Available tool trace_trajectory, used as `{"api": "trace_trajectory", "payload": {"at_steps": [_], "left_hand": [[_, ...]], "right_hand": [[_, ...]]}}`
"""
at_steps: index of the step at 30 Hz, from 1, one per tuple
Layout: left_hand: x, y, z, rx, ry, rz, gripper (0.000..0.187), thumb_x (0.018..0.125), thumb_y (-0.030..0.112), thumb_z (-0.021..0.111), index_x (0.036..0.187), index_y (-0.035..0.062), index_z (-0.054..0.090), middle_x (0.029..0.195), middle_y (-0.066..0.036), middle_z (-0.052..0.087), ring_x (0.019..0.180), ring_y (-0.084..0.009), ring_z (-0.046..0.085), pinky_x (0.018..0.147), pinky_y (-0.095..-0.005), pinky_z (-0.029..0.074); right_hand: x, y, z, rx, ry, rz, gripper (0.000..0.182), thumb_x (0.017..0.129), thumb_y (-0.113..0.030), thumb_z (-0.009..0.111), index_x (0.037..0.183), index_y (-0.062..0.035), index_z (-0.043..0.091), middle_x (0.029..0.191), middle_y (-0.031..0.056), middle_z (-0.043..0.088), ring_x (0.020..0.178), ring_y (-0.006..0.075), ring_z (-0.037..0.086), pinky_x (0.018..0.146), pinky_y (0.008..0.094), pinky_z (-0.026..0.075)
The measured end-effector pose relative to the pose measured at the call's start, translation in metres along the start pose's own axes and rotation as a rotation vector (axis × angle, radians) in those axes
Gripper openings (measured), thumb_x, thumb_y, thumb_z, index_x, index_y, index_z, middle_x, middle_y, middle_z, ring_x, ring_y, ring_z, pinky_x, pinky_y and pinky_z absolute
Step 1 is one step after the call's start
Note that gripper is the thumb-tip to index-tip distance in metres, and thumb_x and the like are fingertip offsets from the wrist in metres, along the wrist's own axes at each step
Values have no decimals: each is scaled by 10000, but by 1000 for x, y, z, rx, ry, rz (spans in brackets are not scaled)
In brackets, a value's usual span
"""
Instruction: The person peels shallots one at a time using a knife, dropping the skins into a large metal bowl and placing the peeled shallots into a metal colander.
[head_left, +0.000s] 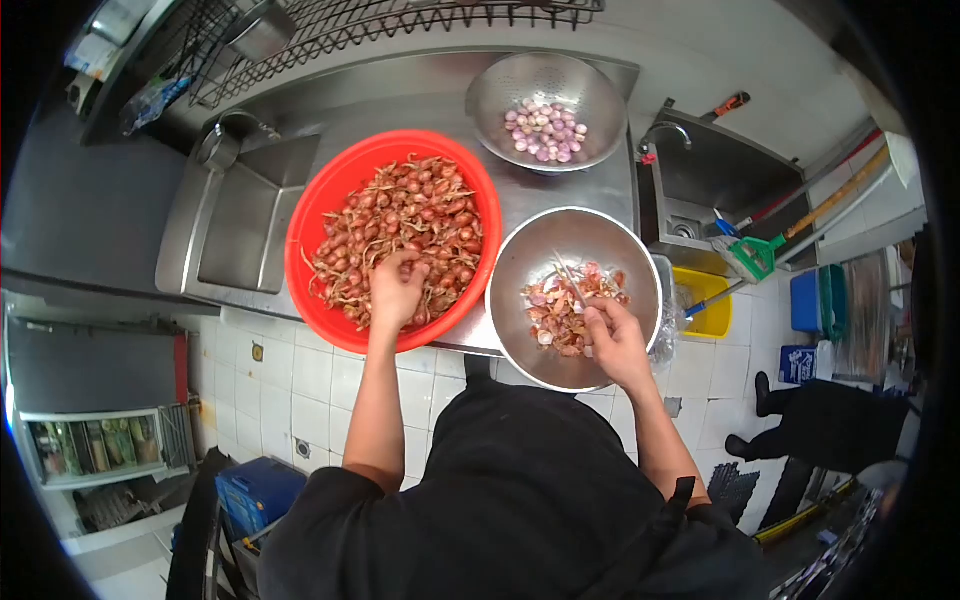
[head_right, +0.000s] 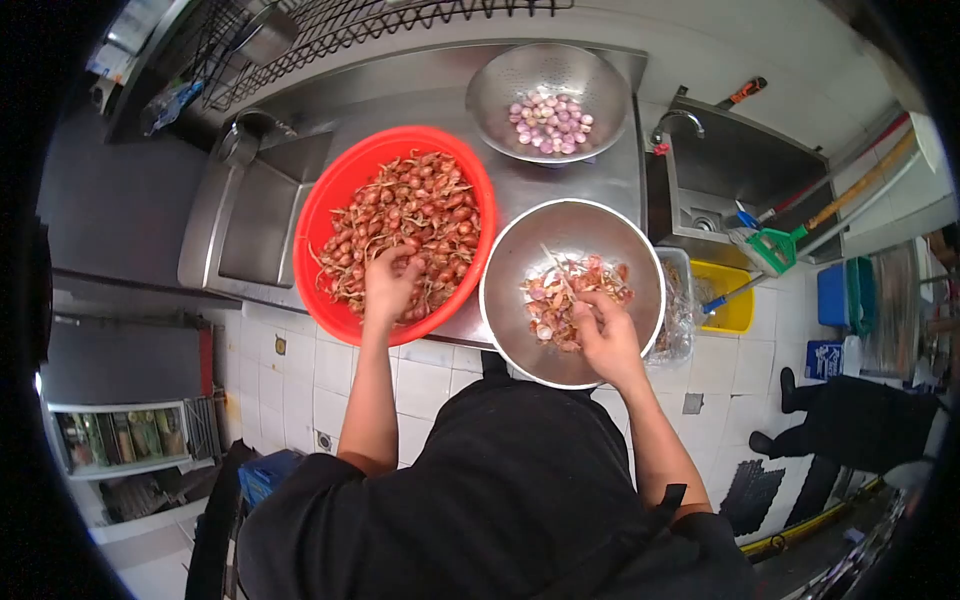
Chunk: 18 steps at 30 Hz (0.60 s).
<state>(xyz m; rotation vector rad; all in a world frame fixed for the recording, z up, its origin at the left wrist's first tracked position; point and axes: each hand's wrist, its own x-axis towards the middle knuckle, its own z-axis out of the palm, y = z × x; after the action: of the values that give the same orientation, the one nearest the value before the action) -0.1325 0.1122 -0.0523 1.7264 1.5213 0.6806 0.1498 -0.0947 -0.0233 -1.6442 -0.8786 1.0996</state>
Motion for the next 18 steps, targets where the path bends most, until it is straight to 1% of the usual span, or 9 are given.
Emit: {"api": "trace_trajectory", "payload": {"at_steps": [1,3,6,7,10,13,14,15,18], "left_hand": [[-4,10,1,-3,-16,9,223,851,49,679,1059,-30,657,937,-159,705,879,-260,683,772,-347,544],[-17,31,5,-1009,-262,-44,216,899,6,600,1110,-22,638,1011,-138,679,944,-192,667,826,-323,552],[-40,70,27,-1459,-553,-131,250,941,-5,516,1179,-26,587,1086,-153,666,1025,-244,653,910,-357,545],[-46,75,38,-1482,-608,-133,256,941,-4,516,1187,-33,581,1115,-154,659,1047,-257,649,934,-359,534],[-67,104,59,-1394,-599,-92,276,941,-4,545,1214,-27,579,1126,-137,658,1056,-232,645,959,-341,511],[-78,118,70,-1307,-565,-31,301,918,-31,587,1219,-33,581,1128,-130,657,1039,-206,645,950,-329,502],[-80,124,71,-1292,-562,-33,320,894,-66,612,1212,-38,585,1129,-122,655,1022,-181,640,931,-313,502],[-81,125,71,-1290,-570,-35,320,894,-66,612,1212,-38,585,1129,-122,655,1022,-181,640,931,-313,502],[-83,127,73,-1144,-586,63,328,883,-86,618,1207,-47,584,1115,-122,656,1020,-165,637,906,-291,510]], "right_hand": [[-1,-5,1,0,19,4,244,988,-172,552,1118,32,591,761,30,631,657,59,539,594,228,457],[-7,-22,9,85,-53,-125,277,976,-150,571,1189,28,577,784,25,635,707,64,566,664,235,467],[-17,-43,22,123,-53,-276,330,962,-120,590,1264,9,554,832,33,654,787,85,596,740,256,482],[-20,-47,25,146,-58,-279,373,947,-94,603,1306,-11,540,890,65,673,863,106,621,813,276,484],[-25,-58,26,62,-27,-376,448,933,-116,614,1356,-13,506,974,160,687,922,190,676,848,319,500],[-27,-59,22,45,71,-401,467,929,-130,619,1366,-13,502,1008,180,690,939,229,686,855,338,504],[-31,-65,13,11,31,-317,460,933,-123,607,1367,-7,507,1099,201,681,1037,249,673,906,345,492],[-30,-64,10,12,38,-315,460,933,-123,607,1367,-7,507,1099,201,681,1037,249,673,906,345,492],[-30,-62,3,-37,53,-433,444,940,-113,590,1360,8,509,1197,218,650,1142,267,633,970,351,464]]}}
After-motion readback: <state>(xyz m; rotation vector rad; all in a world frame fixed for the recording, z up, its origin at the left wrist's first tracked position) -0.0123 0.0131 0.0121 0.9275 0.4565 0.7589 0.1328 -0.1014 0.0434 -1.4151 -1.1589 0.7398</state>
